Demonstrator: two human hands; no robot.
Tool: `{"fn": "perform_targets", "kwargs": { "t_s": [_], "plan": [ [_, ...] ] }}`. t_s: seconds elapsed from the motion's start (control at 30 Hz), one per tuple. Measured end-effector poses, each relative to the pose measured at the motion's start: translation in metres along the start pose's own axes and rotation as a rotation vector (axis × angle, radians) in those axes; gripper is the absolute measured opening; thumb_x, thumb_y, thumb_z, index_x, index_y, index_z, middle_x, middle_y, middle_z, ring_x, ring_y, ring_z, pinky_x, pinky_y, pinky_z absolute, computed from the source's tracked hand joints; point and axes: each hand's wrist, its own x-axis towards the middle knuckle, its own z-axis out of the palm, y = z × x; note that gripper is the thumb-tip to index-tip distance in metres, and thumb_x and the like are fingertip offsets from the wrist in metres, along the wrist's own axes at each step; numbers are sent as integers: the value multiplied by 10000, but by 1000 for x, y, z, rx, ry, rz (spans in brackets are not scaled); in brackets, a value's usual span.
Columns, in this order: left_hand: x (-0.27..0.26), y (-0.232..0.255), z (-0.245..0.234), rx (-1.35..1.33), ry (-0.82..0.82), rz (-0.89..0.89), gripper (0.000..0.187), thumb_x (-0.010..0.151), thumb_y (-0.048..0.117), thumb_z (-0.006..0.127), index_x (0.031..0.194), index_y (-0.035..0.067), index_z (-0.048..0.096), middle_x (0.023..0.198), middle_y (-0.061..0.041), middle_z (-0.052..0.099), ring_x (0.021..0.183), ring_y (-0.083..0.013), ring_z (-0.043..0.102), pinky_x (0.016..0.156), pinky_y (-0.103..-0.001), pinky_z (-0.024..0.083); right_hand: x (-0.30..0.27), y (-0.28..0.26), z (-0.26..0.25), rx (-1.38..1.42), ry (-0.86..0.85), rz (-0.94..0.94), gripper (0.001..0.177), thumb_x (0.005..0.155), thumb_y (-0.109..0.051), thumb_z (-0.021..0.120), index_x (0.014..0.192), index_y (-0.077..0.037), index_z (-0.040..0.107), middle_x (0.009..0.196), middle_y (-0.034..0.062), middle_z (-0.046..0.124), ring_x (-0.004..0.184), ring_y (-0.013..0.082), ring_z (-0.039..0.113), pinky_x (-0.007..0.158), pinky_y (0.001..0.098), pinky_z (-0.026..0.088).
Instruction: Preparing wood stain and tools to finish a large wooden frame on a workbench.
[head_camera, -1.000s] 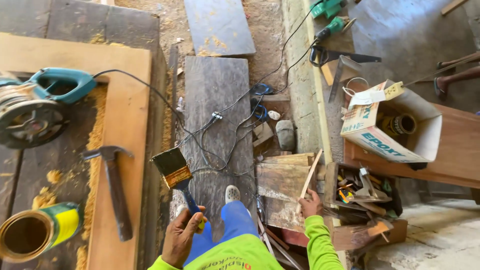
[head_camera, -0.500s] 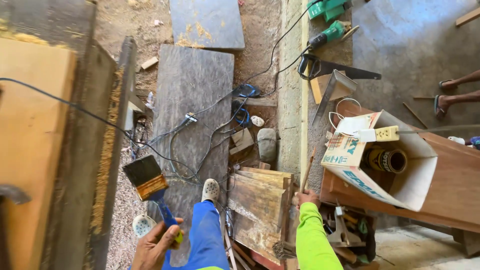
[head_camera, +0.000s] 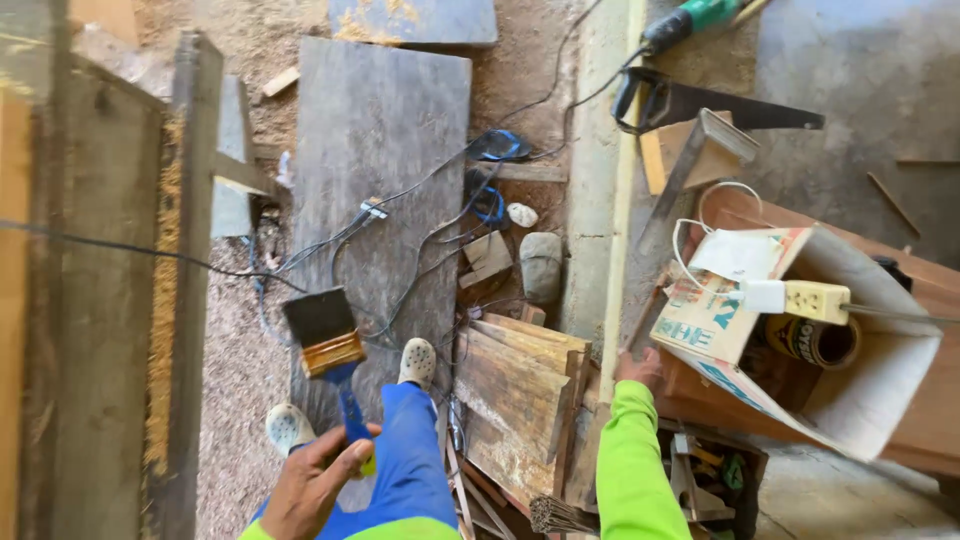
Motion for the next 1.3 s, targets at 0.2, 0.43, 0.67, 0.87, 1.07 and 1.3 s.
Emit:
{"fn": "perform_targets", "kwargs": {
  "t_s": [0.2,0.43,0.67,0.87,1.07,1.3],
  "plan": [
    [-21,28,13,-171,-51,235,362,961,319,675,1135,14,762,825,-13,672,763,-102,599,713,-281,516,-166,-204,-147,541,-299,-621,305,911,-154,718,1213,-108,721,943,87,744,769,210,708,715,337,569],
    [-56,11,4,-429,-21,402,273,980,297,679,1067,48,747,895,23,711,823,-65,627,753,-260,521,-324,-351,-248,905,-568,-1362,538,804,-52,733,1327,-22,612,1061,120,660,678,180,617,575,310,522],
    [-122,0,-73,-623,66,649,325,1037,366,673,1000,46,713,876,0,696,798,-88,628,737,-247,520,-415,-462,-326,762,-525,-1988,528,780,-70,738,1301,-50,659,1024,129,690,872,270,705,734,364,567],
    [-187,-54,-214,-178,1207,846,680,799,367,896,1303,78,543,1228,-83,620,1059,-185,610,782,-311,525,-530,-536,-347,976,-750,-1688,172,1025,-109,664,1152,5,682,943,103,744,777,151,717,711,288,589],
    [-188,-124,-336,57,1729,685,1250,710,488,920,1611,24,189,1523,-251,405,1391,-391,457,1158,-484,420,-642,-602,-338,1002,-1196,-1303,172,1040,-172,650,1016,-5,684,772,82,721,623,114,615,567,253,498],
    [-149,-147,-384,-86,1560,624,1386,591,430,995,1590,4,133,1575,-275,349,1457,-416,369,1201,-481,320,-703,-631,-250,879,-1891,-416,304,1027,-354,654,888,-83,658,748,84,704,624,175,658,559,326,539]
  ]
}}
